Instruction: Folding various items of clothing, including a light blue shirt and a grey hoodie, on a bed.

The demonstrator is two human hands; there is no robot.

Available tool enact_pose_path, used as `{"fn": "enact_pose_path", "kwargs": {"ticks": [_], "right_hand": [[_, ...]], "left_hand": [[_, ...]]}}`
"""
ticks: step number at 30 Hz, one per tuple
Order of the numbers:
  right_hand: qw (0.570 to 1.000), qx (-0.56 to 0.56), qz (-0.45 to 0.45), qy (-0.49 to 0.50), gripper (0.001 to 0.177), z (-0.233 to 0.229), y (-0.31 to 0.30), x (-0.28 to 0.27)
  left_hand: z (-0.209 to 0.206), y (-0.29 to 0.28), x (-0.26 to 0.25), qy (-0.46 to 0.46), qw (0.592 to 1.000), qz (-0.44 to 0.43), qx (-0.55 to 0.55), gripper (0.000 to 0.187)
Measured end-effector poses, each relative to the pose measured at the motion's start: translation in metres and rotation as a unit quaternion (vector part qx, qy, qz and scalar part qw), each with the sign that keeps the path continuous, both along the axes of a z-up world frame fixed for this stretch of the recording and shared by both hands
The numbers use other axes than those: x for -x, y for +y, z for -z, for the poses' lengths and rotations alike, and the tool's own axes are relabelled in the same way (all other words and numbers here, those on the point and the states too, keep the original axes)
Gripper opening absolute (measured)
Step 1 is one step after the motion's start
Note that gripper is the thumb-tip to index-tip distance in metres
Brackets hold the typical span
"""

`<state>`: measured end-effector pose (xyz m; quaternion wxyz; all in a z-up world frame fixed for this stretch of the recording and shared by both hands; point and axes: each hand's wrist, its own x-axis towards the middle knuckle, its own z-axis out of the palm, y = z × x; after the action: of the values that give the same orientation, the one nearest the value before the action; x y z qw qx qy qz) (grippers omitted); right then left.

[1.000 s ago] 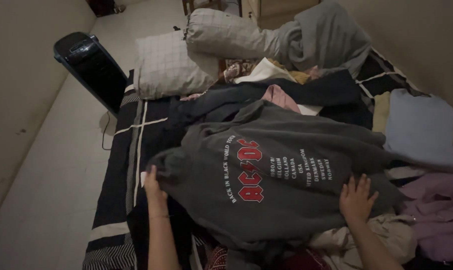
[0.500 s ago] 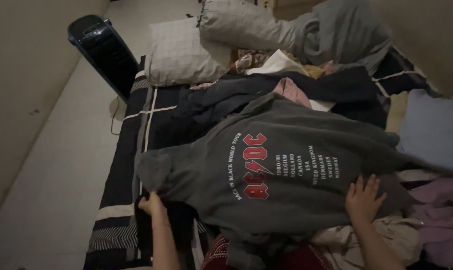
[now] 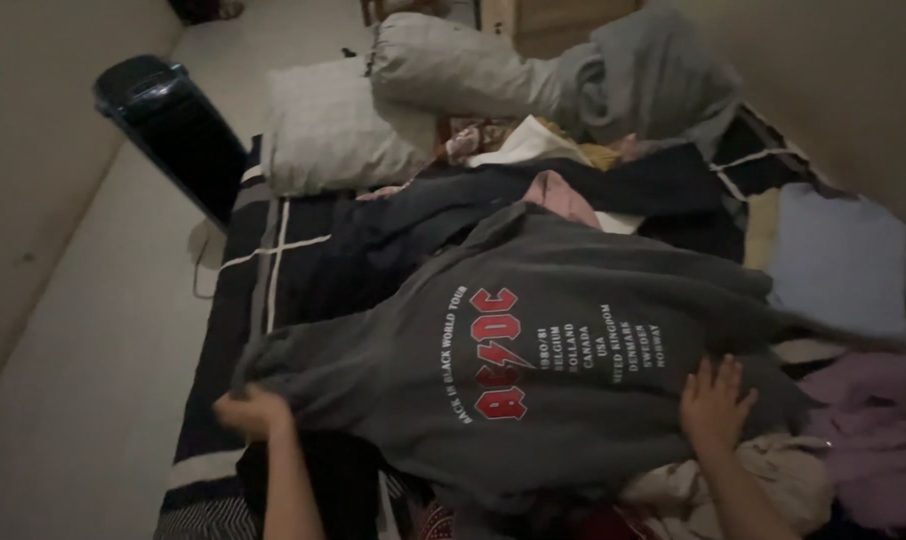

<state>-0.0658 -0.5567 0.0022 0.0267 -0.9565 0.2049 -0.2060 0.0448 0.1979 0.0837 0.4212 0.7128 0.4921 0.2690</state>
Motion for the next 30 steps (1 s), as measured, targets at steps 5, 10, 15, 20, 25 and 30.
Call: {"fn": "enact_pose_path", "kwargs": {"ticks": [5,10,15,20,25,30], "right_hand": [[1.000,-0.002,0.000,0.005,0.057,-0.004,0.001,-0.001],[0.991,-0.055,0.016,0.122,0.059,-0.013,-0.031,-0.026],[0.973,-0.226,0.040,0.016,0.057,-0.089,-0.095,-0.061],[0.987,-0.152,0.023,-0.053,0.042,-0.171,-0.098,-0.114],[0.990,-0.136,-0.017,0.039,0.037,-0.151,-0.132,-0.201],[0.962,-0.129,-0.077,0.228,0.048,0.007,-0.250,-0.313]], "left_hand": [[0.010,-0.014,0.009,0.057,0.989,-0.111,0.082,0.050],[0.027,-0.088,0.004,0.122,0.971,-0.090,-0.187,0.067],[-0.019,-0.249,-0.008,-0.109,0.885,0.315,-0.326,0.060],[0.018,-0.307,-0.012,0.006,0.872,0.371,-0.319,0.063],[0.053,-0.314,-0.018,0.023,0.857,0.315,-0.408,0.066],[0.084,-0.313,-0.036,-0.012,0.866,0.293,-0.404,0.069]]}}
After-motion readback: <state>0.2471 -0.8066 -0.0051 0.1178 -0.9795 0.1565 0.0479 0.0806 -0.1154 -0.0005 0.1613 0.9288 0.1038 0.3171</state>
